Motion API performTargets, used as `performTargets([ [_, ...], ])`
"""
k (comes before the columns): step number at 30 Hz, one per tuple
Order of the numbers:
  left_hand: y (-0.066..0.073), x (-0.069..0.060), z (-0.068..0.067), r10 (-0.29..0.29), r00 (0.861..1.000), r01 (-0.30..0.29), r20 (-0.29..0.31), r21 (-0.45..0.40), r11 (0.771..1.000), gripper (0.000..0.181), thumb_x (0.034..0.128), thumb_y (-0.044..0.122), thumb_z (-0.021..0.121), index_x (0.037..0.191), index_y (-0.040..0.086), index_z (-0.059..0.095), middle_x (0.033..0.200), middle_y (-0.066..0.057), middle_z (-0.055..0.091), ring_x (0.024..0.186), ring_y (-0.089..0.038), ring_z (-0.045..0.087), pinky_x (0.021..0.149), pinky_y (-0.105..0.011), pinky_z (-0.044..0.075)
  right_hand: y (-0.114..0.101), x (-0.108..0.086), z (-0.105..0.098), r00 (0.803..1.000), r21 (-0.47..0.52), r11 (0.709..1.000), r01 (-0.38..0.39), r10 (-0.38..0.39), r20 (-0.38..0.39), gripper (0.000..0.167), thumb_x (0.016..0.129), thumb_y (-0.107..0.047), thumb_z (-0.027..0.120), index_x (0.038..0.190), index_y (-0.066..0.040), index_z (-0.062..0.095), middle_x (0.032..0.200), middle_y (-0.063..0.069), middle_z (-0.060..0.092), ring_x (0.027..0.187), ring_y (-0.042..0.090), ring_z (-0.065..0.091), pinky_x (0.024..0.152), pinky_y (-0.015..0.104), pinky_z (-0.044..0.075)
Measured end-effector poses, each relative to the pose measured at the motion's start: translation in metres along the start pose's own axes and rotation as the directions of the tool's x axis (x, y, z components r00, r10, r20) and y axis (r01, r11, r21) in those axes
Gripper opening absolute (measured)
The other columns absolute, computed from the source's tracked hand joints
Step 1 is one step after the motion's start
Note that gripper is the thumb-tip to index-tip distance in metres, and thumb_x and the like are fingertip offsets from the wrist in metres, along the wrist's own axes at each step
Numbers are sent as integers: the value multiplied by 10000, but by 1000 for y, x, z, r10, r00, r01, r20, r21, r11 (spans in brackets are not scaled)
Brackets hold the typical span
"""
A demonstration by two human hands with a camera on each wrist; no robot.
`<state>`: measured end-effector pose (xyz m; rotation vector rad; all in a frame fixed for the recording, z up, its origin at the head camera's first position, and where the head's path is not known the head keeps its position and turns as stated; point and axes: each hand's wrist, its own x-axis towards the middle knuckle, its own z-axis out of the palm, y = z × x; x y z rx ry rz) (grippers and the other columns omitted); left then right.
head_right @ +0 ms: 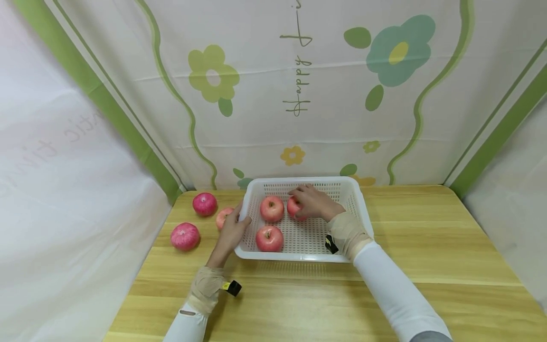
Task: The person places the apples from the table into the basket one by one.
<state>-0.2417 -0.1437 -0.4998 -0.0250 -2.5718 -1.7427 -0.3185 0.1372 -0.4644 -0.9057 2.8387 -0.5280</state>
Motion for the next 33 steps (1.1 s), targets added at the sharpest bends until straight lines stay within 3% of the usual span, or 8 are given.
performTargets([
  [13, 1, 1, 1, -8, 1000, 8, -2, -14, 1000, 705, 1004, 115, 589, 1670, 118, 357, 1467, -308, 603, 1217, -447, 690, 911, -557, 638, 5, -8, -7, 999, -57, 998, 26, -28, -46, 675, 879, -245, 838, 1473, -35, 596, 1521, 213, 557, 1436, 446, 473, 1169, 604, 455],
  [19, 0, 0, 0, -14, 1000, 14, 0, -14, 1000, 710, 997, 117, 588, 1670, 118, 359, 1460, -302, 611, 1212, -446, 693, 901, -551, 641, 5, -20, -14, 993, -89, 994, 58, -66, -93, 627, 889, -234, 798, 1453, -31, 614, 1499, 221, 574, 1401, 452, 506, 1130, 614, 486],
  [33, -1, 1, -1, -5, 1000, 5, 17, -11, 1000, 695, 1009, 115, 590, 1668, 152, 372, 1427, -303, 635, 1191, -451, 705, 878, -541, 650, 7, -53, -42, 987, -141, 989, 39, -61, -152, 652, 919, -213, 796, 1498, -26, 566, 1502, 208, 565, 1412, 431, 503, 1092, 606, 515],
])
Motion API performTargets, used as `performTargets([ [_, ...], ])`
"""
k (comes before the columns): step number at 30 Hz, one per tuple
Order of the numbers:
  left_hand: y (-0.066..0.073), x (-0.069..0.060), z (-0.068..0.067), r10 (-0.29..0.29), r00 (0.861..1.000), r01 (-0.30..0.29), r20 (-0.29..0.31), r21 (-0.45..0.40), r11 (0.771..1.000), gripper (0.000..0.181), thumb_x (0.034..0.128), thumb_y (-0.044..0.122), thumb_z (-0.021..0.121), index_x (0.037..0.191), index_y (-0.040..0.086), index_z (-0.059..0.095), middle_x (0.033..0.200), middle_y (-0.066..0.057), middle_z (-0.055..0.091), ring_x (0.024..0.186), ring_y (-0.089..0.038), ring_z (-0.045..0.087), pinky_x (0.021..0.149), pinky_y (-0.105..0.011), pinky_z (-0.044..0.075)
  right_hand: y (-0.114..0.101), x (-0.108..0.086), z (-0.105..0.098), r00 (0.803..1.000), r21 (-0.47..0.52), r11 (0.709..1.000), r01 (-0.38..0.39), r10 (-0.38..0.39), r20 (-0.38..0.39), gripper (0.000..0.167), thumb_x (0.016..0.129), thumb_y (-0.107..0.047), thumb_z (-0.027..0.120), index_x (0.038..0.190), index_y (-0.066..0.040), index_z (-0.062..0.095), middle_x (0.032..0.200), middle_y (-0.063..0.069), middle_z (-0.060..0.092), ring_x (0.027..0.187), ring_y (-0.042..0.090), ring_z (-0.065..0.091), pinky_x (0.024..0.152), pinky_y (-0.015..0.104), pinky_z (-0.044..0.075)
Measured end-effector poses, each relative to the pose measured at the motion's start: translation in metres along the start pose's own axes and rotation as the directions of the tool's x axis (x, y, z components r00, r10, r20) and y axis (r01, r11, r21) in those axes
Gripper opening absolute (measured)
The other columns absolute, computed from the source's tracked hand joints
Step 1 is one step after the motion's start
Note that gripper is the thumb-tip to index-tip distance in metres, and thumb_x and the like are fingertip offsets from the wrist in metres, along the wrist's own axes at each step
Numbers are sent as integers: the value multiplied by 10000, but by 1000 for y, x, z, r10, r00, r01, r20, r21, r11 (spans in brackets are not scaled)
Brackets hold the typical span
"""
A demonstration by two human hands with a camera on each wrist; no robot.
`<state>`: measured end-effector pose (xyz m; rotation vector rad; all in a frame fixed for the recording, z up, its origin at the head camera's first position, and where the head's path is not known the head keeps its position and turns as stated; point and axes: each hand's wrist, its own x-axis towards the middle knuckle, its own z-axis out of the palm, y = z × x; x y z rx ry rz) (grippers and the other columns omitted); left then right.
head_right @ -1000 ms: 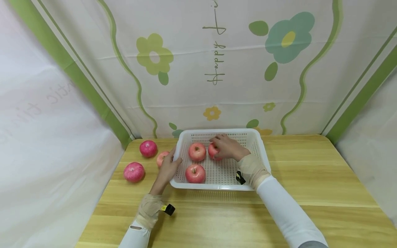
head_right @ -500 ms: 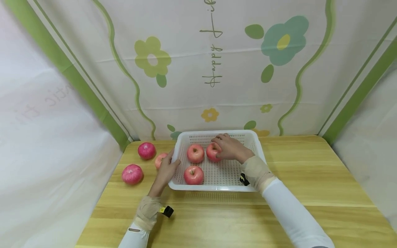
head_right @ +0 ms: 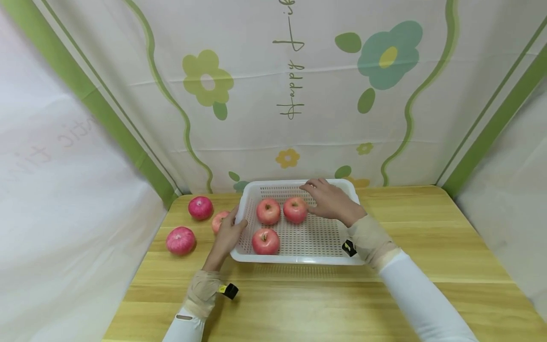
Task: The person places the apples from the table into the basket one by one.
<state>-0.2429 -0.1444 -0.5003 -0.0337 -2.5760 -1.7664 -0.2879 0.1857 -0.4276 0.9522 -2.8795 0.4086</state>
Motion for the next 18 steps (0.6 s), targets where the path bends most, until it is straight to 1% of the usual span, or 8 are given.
performTargets([
  [6, -2, 0, 0, 18, 1000, -18, 2, -9, 1000, 690, 1012, 88, 578, 1668, 119, 364, 1422, -328, 628, 1183, -458, 707, 862, -535, 654, 4, -11, -13, 1000, -3, 1000, -26, 26, 3, 657, 947, -237, 791, 1517, -26, 541, 1544, 220, 526, 1446, 443, 469, 1118, 630, 486],
  [10, -2, 0, 1, 3, 1000, -3, -2, -11, 1000, 693, 1014, 95, 582, 1671, 142, 364, 1423, -315, 633, 1185, -454, 707, 865, -532, 654, 8, -20, -20, 999, -5, 1000, -26, 25, -27, 648, 945, -222, 794, 1507, -11, 548, 1529, 228, 540, 1431, 448, 487, 1151, 637, 457],
  [11, -2, 0, 1, 0, 1000, 0, -2, -12, 1000, 695, 1015, 95, 585, 1672, 148, 364, 1423, -309, 635, 1185, -451, 707, 866, -531, 654, 8, -23, -21, 999, -12, 1000, -21, 20, -39, 640, 944, -213, 795, 1499, -4, 553, 1516, 234, 549, 1417, 455, 498, 1147, 638, 459],
  [13, -2, 0, 1, -3, 1000, 3, -3, -12, 1000, 696, 1015, 93, 585, 1672, 139, 360, 1430, -309, 631, 1191, -454, 705, 871, -534, 653, 11, -28, -24, 998, -30, 999, -11, 9, -64, 623, 940, -195, 798, 1482, 7, 566, 1493, 239, 565, 1384, 459, 524, 1099, 627, 498],
  [18, -2, -1, 1, 8, 1000, -8, -5, -8, 1000, 703, 1014, 87, 582, 1674, 104, 340, 1450, -330, 607, 1207, -472, 694, 886, -549, 647, 15, -42, -32, 993, -57, 998, -4, -3, -121, 580, 940, -159, 798, 1448, 23, 586, 1449, 253, 589, 1330, 460, 554, 1023, 614, 544],
])
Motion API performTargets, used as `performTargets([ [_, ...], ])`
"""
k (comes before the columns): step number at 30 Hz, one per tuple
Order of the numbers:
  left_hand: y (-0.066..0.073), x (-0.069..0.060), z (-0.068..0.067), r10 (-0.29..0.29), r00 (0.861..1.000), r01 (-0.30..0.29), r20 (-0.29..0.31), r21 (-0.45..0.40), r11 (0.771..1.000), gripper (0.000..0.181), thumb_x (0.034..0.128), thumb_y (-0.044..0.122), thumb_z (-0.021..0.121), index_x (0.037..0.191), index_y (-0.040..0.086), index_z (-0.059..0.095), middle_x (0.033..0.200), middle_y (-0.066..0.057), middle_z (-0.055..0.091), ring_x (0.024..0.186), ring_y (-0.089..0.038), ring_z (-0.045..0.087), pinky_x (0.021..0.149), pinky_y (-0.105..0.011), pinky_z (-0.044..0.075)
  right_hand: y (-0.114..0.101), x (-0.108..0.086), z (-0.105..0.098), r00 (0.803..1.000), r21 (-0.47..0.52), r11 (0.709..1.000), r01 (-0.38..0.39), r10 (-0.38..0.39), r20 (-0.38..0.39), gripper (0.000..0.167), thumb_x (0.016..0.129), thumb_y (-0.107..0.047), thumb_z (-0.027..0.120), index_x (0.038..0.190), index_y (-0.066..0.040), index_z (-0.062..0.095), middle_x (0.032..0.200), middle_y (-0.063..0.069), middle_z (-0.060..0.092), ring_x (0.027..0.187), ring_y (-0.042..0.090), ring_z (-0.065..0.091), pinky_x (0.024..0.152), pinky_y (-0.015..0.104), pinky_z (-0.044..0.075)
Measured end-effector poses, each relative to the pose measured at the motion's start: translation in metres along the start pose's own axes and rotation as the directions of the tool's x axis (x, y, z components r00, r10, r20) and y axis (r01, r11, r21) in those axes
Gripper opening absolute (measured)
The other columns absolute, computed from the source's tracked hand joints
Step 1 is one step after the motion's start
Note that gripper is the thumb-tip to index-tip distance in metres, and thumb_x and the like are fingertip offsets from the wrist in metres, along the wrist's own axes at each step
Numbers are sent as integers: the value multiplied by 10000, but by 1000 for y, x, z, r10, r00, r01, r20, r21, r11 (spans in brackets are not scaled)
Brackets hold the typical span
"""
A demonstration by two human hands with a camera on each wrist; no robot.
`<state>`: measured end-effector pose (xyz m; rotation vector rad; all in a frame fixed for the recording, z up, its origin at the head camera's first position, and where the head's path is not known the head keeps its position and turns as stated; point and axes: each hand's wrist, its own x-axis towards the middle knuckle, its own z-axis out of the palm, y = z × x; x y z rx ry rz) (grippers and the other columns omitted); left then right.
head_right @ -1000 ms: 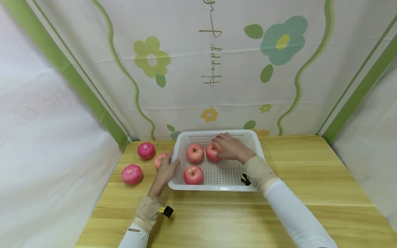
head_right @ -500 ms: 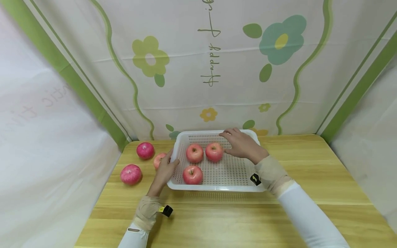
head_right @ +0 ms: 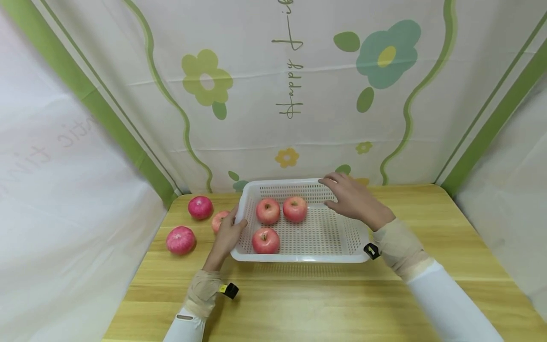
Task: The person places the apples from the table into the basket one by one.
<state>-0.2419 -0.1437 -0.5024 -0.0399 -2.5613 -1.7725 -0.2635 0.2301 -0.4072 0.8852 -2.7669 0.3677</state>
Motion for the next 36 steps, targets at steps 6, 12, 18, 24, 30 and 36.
performTargets([
  [6, 1, -1, 0, 8, 1000, -8, 2, -11, 1000, 697, 1018, 85, 582, 1674, 132, 351, 1449, -328, 609, 1207, -473, 693, 888, -568, 642, 8, -19, -13, 997, -5, 998, -65, 65, -29, 563, 955, -153, 777, 1456, 17, 583, 1454, 256, 583, 1360, 466, 525, 1016, 632, 538],
  [12, 0, 0, 0, 1, 1000, -1, 2, -3, 1000, 694, 1022, 80, 579, 1673, 102, 342, 1459, -331, 598, 1216, -465, 689, 899, -555, 643, 20, -38, -14, 989, 0, 992, -124, 124, -75, 567, 963, -174, 779, 1466, -2, 582, 1470, 257, 567, 1360, 477, 514, 968, 660, 539],
  [18, 2, -2, 0, -16, 1000, 16, 5, -21, 1000, 705, 1019, 98, 587, 1677, 105, 333, 1456, -333, 599, 1223, -474, 684, 910, -564, 638, 24, -52, -12, 981, 23, 985, -171, 173, -87, 562, 970, -171, 770, 1476, -20, 575, 1475, 236, 567, 1342, 481, 538, 966, 680, 530],
  [24, 2, -1, -1, -8, 1000, 8, 8, -20, 1000, 696, 1023, 98, 584, 1675, 102, 338, 1457, -330, 599, 1223, -477, 683, 903, -567, 639, 28, -65, 3, 971, 77, 975, -208, 215, -105, 548, 969, -148, 758, 1455, 26, 575, 1480, 281, 541, 1108, 449, 655, 818, 602, 596],
  [30, 3, -1, -1, 3, 1000, -3, 11, -11, 1000, 684, 1021, 104, 579, 1668, 112, 360, 1430, -326, 622, 1207, -467, 694, 872, -555, 648, 30, -75, 23, 960, 152, 960, -237, 256, -118, 589, 974, -152, 767, 1481, 47, 541, 1500, 294, 504, 1188, 475, 602, 832, 609, 596],
  [36, 1, -1, -1, 6, 1000, -6, 12, -1, 1000, 681, 1020, 104, 580, 1667, 133, 369, 1427, -308, 632, 1197, -458, 701, 860, -547, 651, 28, -81, 35, 935, 221, 920, -324, 346, -71, 657, 1020, -248, 722, 1534, 66, 460, 1543, 317, 444, 1297, 530, 525, 911, 701, 535],
])
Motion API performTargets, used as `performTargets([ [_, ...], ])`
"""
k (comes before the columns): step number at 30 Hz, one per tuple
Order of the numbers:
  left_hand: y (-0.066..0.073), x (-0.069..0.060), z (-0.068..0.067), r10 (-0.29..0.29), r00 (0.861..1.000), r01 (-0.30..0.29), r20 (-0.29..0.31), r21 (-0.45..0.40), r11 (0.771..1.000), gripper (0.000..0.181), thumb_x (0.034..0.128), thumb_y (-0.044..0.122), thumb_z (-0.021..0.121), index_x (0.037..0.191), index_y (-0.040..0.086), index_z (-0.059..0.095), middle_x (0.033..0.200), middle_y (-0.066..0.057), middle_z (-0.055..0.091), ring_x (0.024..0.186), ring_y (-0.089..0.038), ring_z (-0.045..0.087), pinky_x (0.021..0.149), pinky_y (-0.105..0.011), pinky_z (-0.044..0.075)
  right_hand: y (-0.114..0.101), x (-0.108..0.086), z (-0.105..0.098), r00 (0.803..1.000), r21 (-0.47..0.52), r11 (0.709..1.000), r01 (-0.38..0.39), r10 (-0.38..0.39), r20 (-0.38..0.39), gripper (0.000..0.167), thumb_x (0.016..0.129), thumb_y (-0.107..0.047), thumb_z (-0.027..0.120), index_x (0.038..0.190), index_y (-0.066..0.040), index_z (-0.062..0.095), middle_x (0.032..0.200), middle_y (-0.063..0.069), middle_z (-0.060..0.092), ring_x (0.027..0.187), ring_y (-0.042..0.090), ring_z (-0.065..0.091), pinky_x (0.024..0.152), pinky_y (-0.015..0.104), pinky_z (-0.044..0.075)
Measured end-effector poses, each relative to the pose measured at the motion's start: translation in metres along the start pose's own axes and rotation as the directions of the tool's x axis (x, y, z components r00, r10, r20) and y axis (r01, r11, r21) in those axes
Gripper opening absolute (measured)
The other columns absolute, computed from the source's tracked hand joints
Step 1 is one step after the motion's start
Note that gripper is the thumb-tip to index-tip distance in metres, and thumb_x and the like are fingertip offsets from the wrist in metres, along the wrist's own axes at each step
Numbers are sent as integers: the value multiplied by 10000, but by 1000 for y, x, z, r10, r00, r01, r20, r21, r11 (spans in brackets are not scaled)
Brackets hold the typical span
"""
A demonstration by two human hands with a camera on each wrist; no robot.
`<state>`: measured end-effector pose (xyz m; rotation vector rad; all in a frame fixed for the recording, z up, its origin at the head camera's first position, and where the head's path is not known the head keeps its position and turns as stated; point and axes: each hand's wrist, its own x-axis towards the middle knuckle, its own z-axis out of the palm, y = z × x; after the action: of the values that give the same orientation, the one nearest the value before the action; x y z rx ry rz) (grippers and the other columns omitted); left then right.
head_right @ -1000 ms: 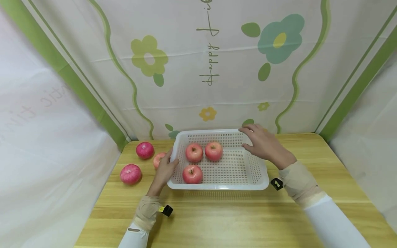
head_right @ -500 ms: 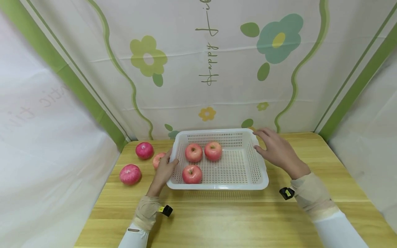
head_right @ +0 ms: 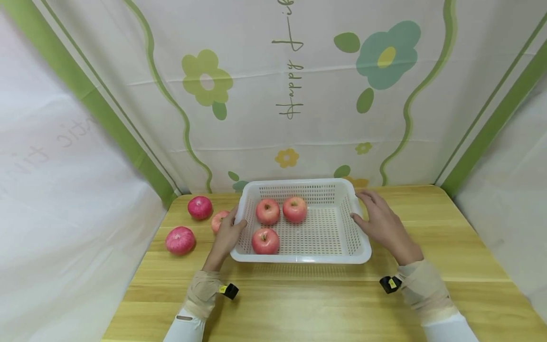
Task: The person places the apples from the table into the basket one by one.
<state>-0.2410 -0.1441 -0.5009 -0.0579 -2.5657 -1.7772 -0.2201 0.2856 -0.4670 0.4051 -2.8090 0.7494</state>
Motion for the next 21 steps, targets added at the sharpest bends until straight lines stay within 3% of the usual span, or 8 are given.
performTargets([
  [3, 0, -1, 0, -4, 1000, 4, -1, 3, 1000, 682, 1022, 108, 583, 1668, 133, 366, 1432, -302, 631, 1198, -457, 701, 869, -549, 650, 0, -3, 4, 996, 37, 996, -84, 82, 30, 719, 1048, -343, 675, 1560, 84, 405, 1532, 330, 434, 1270, 536, 553, 885, 684, 557],
  [6, 0, -1, 0, -2, 1000, 2, -4, 6, 1000, 680, 1024, 106, 580, 1668, 119, 362, 1436, -311, 623, 1200, -465, 699, 872, -553, 649, -1, -5, 9, 988, 70, 987, -147, 143, 55, 781, 1059, -407, 640, 1569, 117, 363, 1465, 342, 478, 1175, 498, 619, 795, 585, 605],
  [12, -1, -2, 1, -10, 1000, 10, -10, 4, 1000, 678, 1022, 104, 586, 1665, 132, 373, 1445, -307, 620, 1203, -472, 696, 883, -561, 645, -5, -5, 19, 981, 119, 974, -192, 189, 33, 731, 1060, -336, 648, 1547, 139, 381, 1167, 306, 647, 846, 293, 707, 578, 321, 576],
  [17, -2, 0, 1, -11, 1000, 11, -10, 1, 1000, 684, 1015, 101, 587, 1664, 130, 374, 1440, -311, 620, 1196, -471, 700, 875, -556, 648, -8, -6, 24, 971, 206, 949, -239, 232, 59, 721, 1064, -275, 631, 1581, 123, 324, 1062, 286, 684, 719, 219, 729, 531, 311, 595],
  [21, -1, 0, 1, -16, 1000, 16, -9, -6, 1000, 693, 1013, 116, 590, 1669, 148, 367, 1423, -308, 633, 1182, -464, 708, 862, -548, 652, -9, -6, 27, 962, 225, 936, -271, 262, 74, 729, 1064, -243, 615, 1602, 116, 277, 1059, 313, 686, 713, 242, 745, 543, 340, 610],
])
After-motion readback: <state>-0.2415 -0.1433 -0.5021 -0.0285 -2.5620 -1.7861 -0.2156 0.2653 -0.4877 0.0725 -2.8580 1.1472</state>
